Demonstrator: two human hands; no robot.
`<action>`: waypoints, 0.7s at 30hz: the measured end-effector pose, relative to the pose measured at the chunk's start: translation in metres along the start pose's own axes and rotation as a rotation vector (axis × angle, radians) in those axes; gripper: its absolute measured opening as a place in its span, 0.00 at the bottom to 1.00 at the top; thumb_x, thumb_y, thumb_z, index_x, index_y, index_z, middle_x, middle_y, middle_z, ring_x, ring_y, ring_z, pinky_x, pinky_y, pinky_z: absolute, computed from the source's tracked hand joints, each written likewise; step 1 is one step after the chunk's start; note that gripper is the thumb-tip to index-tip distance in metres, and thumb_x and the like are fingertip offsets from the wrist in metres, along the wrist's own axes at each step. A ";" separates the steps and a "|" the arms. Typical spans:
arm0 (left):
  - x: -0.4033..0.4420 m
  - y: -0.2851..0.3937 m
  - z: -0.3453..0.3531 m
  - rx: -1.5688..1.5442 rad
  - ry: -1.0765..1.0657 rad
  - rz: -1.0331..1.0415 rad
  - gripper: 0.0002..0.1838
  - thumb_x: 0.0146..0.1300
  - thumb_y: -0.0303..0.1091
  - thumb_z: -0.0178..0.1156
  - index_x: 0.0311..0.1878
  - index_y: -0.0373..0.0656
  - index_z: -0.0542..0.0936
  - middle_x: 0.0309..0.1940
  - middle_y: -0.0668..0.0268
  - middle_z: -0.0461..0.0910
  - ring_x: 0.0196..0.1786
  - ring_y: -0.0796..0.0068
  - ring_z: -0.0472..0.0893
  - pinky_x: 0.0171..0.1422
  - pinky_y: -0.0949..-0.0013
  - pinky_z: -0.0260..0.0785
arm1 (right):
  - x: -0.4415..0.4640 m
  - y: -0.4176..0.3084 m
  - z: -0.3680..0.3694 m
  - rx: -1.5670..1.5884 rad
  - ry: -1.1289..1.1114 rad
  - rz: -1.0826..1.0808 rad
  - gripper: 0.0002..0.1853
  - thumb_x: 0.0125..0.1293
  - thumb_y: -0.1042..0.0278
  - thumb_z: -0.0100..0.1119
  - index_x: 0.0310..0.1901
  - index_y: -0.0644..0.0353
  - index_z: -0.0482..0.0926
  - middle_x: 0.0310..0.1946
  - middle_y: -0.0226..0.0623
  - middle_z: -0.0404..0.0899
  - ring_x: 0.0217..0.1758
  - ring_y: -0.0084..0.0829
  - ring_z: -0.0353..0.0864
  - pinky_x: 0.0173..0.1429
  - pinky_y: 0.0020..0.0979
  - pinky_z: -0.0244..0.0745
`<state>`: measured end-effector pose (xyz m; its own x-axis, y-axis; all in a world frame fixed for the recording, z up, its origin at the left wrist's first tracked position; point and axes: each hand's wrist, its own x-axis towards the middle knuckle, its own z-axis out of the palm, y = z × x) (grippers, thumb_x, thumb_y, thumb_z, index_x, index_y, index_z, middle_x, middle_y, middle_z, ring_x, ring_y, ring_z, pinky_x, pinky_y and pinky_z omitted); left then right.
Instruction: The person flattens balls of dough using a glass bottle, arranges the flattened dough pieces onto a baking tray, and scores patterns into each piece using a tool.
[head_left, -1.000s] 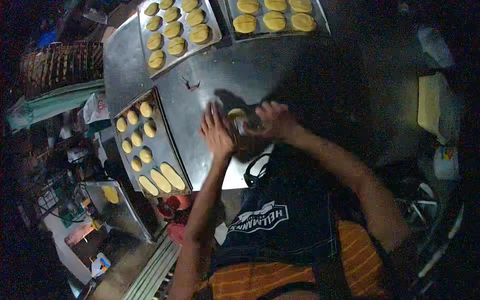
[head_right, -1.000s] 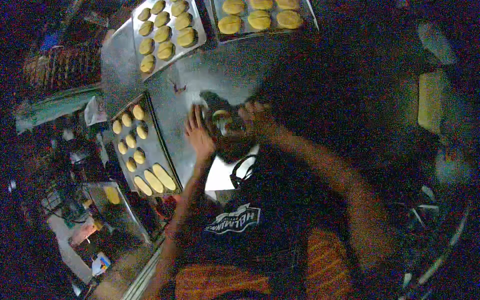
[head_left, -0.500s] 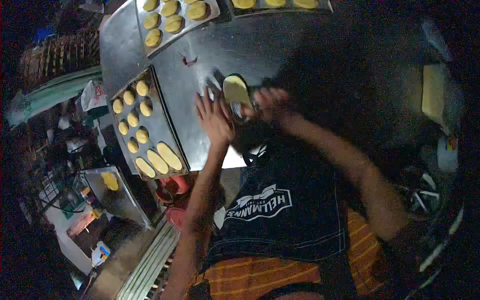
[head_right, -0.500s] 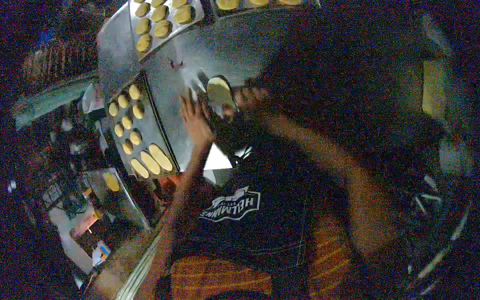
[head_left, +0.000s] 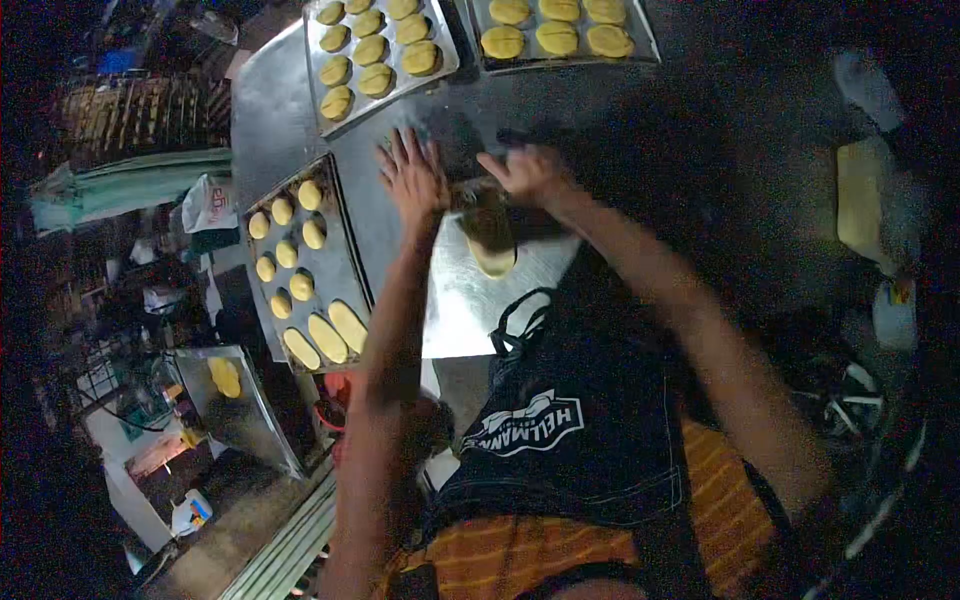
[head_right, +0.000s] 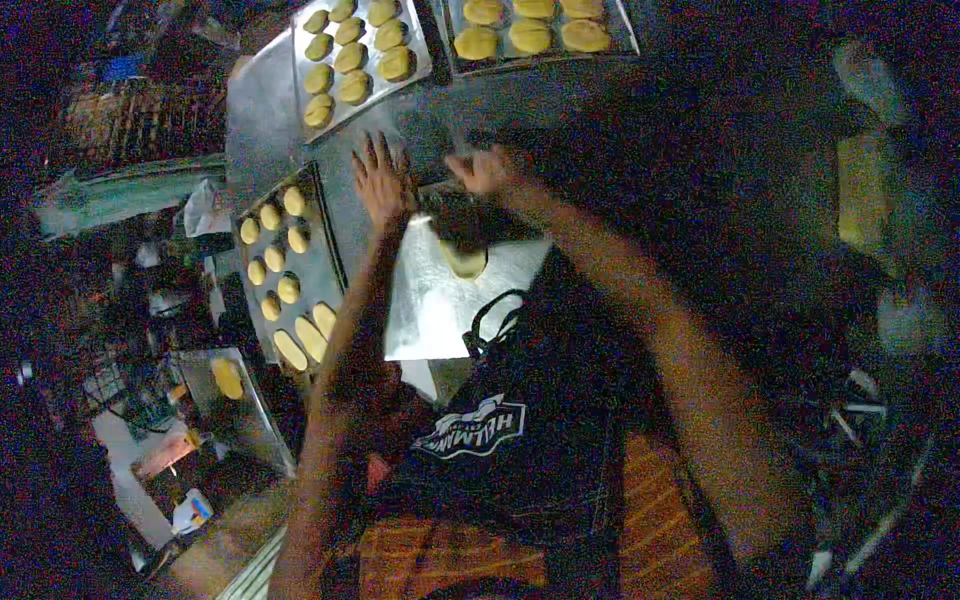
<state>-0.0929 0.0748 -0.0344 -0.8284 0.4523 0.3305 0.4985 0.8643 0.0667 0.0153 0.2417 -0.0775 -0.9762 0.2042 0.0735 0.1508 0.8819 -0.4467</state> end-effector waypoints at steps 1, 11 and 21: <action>0.016 -0.007 0.007 0.046 0.065 0.045 0.26 0.73 0.41 0.43 0.69 0.38 0.67 0.72 0.49 0.61 0.73 0.39 0.59 0.68 0.42 0.60 | 0.005 0.000 -0.011 0.036 -0.100 0.007 0.34 0.65 0.34 0.54 0.31 0.68 0.80 0.18 0.40 0.76 0.15 0.40 0.71 0.20 0.38 0.64; -0.070 0.022 -0.026 -0.759 -0.144 -0.086 0.23 0.66 0.36 0.55 0.62 0.37 0.72 0.48 0.49 0.77 0.45 0.47 0.78 0.50 0.56 0.70 | 0.020 0.021 -0.189 0.370 -0.379 0.083 0.23 0.59 0.52 0.67 0.32 0.71 0.82 0.24 0.48 0.80 0.27 0.41 0.77 0.35 0.41 0.72; -0.075 0.025 -0.015 -0.320 -0.342 -0.025 0.21 0.52 0.31 0.61 0.52 0.38 0.75 0.45 0.51 0.80 0.42 0.58 0.79 0.44 0.59 0.71 | 0.008 0.011 -0.184 0.173 0.472 -0.032 0.21 0.48 0.68 0.71 0.45 0.64 0.79 0.34 0.45 0.80 0.31 0.44 0.76 0.40 0.41 0.73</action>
<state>-0.0143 0.0592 -0.0433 -0.8511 0.5249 -0.0003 0.4865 0.7890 0.3753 0.0374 0.3312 0.0824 -0.7970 0.3831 0.4669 0.0549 0.8158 -0.5757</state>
